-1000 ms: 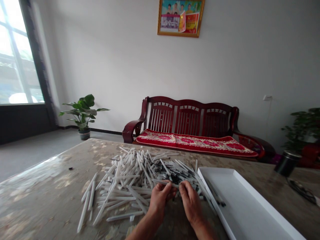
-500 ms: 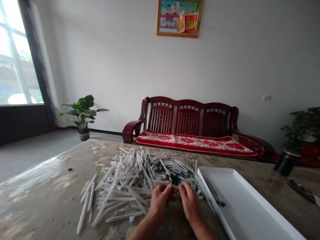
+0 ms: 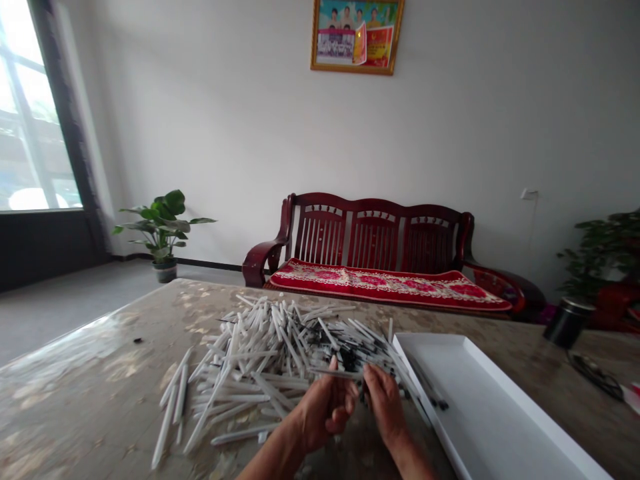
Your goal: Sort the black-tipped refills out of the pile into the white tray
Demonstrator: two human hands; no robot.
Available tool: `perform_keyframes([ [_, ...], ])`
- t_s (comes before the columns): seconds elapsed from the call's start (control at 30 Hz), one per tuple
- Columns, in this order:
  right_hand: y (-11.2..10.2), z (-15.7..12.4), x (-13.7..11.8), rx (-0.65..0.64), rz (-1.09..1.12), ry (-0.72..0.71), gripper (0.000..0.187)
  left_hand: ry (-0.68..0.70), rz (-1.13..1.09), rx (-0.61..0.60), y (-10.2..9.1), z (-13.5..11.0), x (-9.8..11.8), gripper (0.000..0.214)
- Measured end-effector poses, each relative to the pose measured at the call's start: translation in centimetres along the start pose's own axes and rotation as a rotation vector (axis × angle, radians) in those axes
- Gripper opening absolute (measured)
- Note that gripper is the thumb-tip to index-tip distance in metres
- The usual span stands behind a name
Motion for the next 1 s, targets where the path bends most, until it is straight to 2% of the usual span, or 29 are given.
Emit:
perform_keyframes([
  [0.07,0.4,-0.1,0.0,-0.024,0.005,-0.002,0.05,-0.101,0.022,-0.084,0.6,-0.3,-1.0,0.049],
  [0.1,0.5,-0.1,0.2,-0.033,0.009,0.013,0.049,-0.098,0.029,-0.1,0.6,-0.4,-1.0,0.045],
  [0.17,0.1,0.0,1.0,-0.033,-0.019,0.045,0.046,-0.016,0.021,-0.091,0.4,-0.5,-0.4,0.038],
  [0.23,-1.2,0.4,1.4,-0.015,-0.139,0.038,0.042,0.099,-0.033,-0.057,-0.1,-0.5,0.6,0.033],
  [0.33,-3.4,1.3,0.6,-0.014,-0.417,-0.054,0.027,0.242,-0.172,0.035,-1.4,-0.4,2.2,0.023],
  [0.4,-3.7,1.6,-0.4,-0.074,-0.575,-0.118,0.023,0.326,-0.261,0.114,-2.6,-0.5,3.1,0.017],
  [0.57,-2.1,0.8,-1.8,-0.305,-0.884,-0.155,0.025,0.428,-0.376,0.259,-4.8,-0.9,4.0,0.015],
  [0.77,0.1,-0.1,-1.3,-0.463,-0.996,-0.182,0.028,0.502,-0.294,0.278,-4.7,-1.3,4.1,0.03],
  [0.87,0.2,-0.1,-1.0,-0.416,-0.924,-0.203,0.032,0.517,-0.269,0.297,-4.6,-1.5,4.0,0.036],
  [0.93,-0.5,0.3,-1.1,-0.291,-0.775,-0.223,0.033,0.528,-0.264,0.301,-4.6,-1.5,4.1,0.037],
  [1.0,-1.8,0.7,-1.0,-0.111,-0.55,-0.217,0.026,0.531,-0.282,0.304,-4.7,-1.4,4.1,0.036],
])
Point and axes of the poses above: each hand's wrist, its own z-axis towards the middle knuckle, its own y-axis out of the palm, x = y × z, the point moved 10 cm from there along z, towards the middle knuckle, and after that the axes turned 14 degrees about -y, right-handed, at the moved point
